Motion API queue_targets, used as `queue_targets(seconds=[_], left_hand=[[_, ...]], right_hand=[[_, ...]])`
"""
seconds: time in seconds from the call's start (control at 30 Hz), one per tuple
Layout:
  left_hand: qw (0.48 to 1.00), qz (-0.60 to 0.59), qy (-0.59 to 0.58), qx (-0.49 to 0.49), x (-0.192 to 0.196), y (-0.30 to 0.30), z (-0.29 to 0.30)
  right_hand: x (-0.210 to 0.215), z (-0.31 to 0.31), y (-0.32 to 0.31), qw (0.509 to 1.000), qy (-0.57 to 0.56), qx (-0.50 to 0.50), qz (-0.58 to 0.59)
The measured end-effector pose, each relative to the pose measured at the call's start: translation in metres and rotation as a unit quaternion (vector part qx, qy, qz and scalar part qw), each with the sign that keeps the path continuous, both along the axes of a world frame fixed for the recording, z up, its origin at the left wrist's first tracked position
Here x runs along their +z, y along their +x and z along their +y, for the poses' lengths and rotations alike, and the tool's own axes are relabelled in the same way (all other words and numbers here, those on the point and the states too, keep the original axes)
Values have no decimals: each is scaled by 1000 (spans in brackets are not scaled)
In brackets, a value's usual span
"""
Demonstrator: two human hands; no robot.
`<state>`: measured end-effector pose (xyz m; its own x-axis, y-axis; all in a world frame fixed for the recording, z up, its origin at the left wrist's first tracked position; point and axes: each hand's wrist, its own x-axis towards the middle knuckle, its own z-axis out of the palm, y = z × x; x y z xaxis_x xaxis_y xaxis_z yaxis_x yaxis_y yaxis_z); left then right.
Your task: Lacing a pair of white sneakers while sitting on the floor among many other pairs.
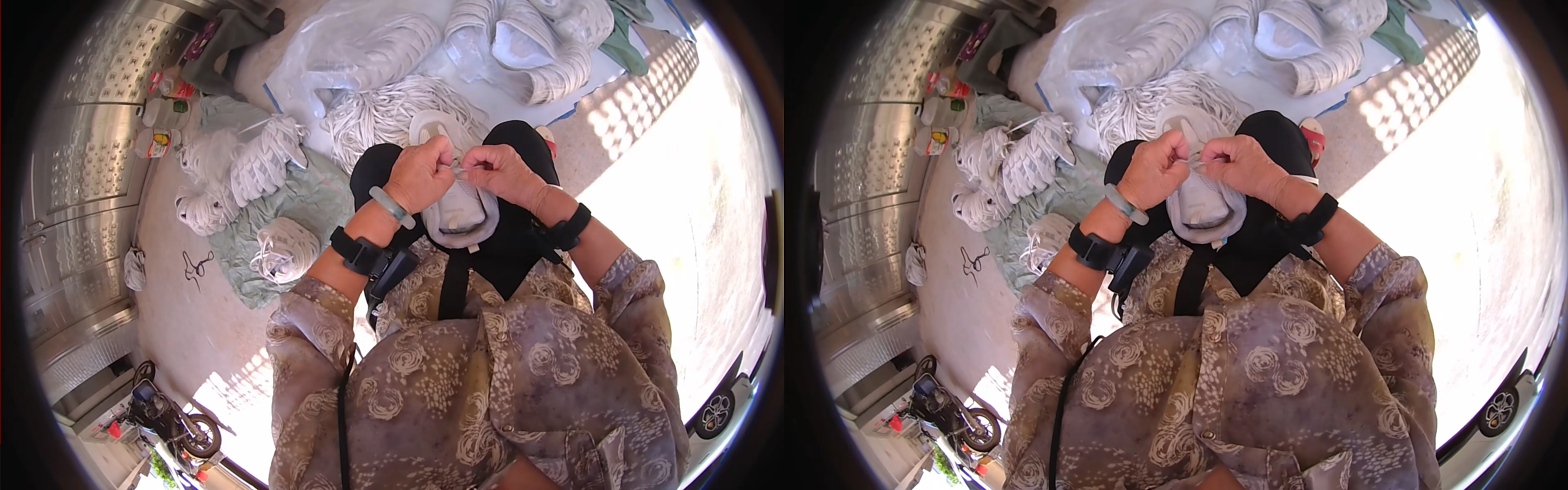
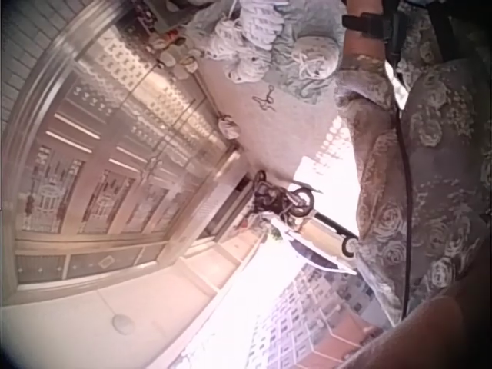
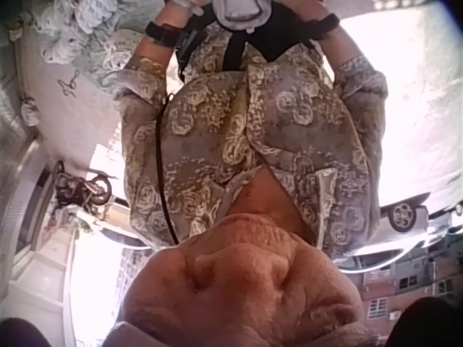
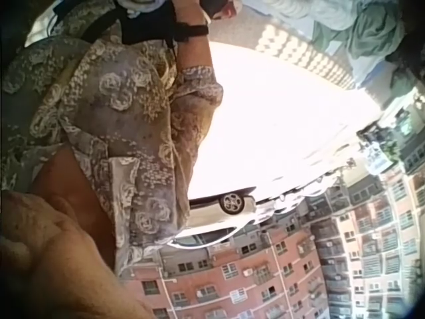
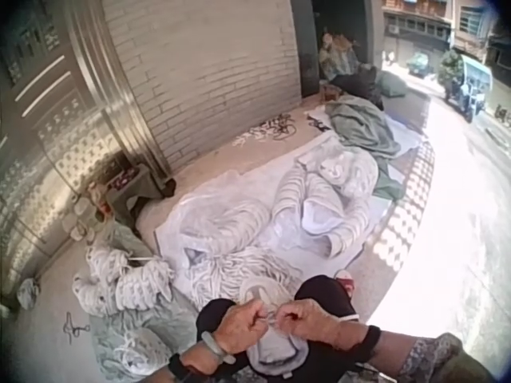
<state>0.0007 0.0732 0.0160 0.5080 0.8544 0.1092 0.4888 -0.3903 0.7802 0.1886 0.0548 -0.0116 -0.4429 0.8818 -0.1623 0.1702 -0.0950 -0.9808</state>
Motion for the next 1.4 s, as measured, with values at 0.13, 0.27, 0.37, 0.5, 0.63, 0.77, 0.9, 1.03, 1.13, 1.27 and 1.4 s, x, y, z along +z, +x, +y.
queue_targets(seconds=[0.13,0.27,0.37,0.5,0.63,0.77,0.9,1.03,1.13,1.27,1.4], left_hand=[[996,58,-71,1,18,1,-1],[992,28,-118,-15,37,-22,-1],[951,-92,-288,60,46,-50,-3],[902,-210,-342,162,37,-64,-14],[882,-269,-345,176,24,-64,-20],[868,-308,-344,185,19,-61,-17],[837,-368,-374,158,12,-52,-13],[823,-368,-404,157,-3,-35,-15],[860,-287,-382,179,-17,-26,-20],[954,-113,-180,209,-31,-17,-26],[983,73,44,163,-26,-12,-33]], right_hand=[[-3,2,-3,1000,5,-9,-2],[-1,3,-7,997,36,-61,-41],[1,6,-6,992,46,-81,-79],[2,12,0,988,5,-88,-127],[5,-1,4,986,39,-140,-87],[17,-19,24,972,106,-96,-186],[23,-30,58,973,88,-78,-201],[20,-45,117,987,-15,-135,-83],[15,-53,167,968,-26,-215,-123],[1,-67,185,958,-88,-229,-151],[1,-68,171,974,-88,-162,-132]])
